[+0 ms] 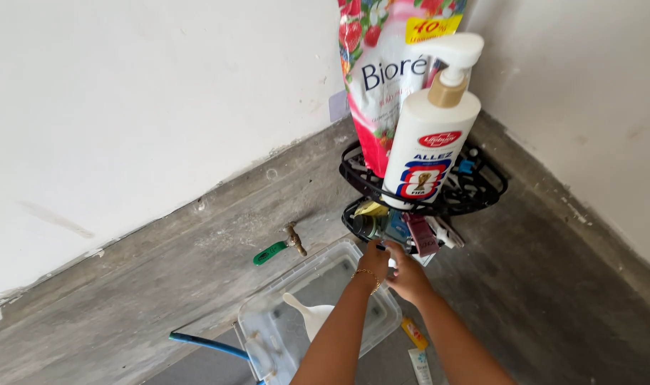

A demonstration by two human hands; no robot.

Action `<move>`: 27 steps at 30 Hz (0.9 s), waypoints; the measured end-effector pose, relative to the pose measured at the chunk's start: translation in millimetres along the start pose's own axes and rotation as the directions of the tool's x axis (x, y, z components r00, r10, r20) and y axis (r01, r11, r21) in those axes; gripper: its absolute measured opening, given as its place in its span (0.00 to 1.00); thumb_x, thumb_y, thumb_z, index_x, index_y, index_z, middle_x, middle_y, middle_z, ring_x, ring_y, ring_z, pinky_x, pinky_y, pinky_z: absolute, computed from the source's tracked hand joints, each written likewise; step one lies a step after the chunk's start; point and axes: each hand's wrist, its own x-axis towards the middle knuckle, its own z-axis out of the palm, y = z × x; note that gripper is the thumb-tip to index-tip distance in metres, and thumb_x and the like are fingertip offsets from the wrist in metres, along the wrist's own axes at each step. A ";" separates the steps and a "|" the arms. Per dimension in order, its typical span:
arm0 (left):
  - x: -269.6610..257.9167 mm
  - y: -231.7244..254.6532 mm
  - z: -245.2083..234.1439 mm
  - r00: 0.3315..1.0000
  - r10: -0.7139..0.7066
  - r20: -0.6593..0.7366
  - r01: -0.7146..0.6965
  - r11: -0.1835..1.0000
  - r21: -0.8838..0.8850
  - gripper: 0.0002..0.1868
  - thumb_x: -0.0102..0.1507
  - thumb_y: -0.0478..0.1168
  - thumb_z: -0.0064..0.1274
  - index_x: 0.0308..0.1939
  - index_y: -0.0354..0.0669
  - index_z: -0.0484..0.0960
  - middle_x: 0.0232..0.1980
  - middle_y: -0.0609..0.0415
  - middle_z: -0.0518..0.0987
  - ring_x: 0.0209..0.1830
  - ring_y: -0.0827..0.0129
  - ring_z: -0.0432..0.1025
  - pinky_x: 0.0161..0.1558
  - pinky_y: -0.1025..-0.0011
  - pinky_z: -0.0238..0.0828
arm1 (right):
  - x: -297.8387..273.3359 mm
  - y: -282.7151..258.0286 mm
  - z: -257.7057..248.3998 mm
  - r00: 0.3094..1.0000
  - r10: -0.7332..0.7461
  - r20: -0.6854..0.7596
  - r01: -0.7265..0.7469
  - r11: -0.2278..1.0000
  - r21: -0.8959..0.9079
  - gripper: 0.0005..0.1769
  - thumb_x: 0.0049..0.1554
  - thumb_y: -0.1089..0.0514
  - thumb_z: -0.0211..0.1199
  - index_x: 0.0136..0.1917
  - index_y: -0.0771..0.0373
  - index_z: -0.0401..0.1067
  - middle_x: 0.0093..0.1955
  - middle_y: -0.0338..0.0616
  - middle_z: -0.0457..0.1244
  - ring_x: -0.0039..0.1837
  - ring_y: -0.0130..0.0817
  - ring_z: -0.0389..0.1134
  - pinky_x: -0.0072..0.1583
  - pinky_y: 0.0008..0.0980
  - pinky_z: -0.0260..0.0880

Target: Tidying and organizing toiletries on a shelf and picking up items from the bathroom floor.

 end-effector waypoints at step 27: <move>-56.9 241.0 -241.8 0.830 0.552 -0.085 -0.558 0.813 -0.166 0.42 0.61 0.47 0.62 0.71 0.32 0.59 0.69 0.33 0.67 0.67 0.41 0.67 0.67 0.56 0.66 | -112.9 -106.8 -226.3 0.538 -0.616 -0.576 0.196 0.756 -0.625 0.11 0.49 0.51 0.66 0.47 0.49 0.77 0.33 0.44 0.67 0.34 0.43 0.70 0.38 0.43 0.70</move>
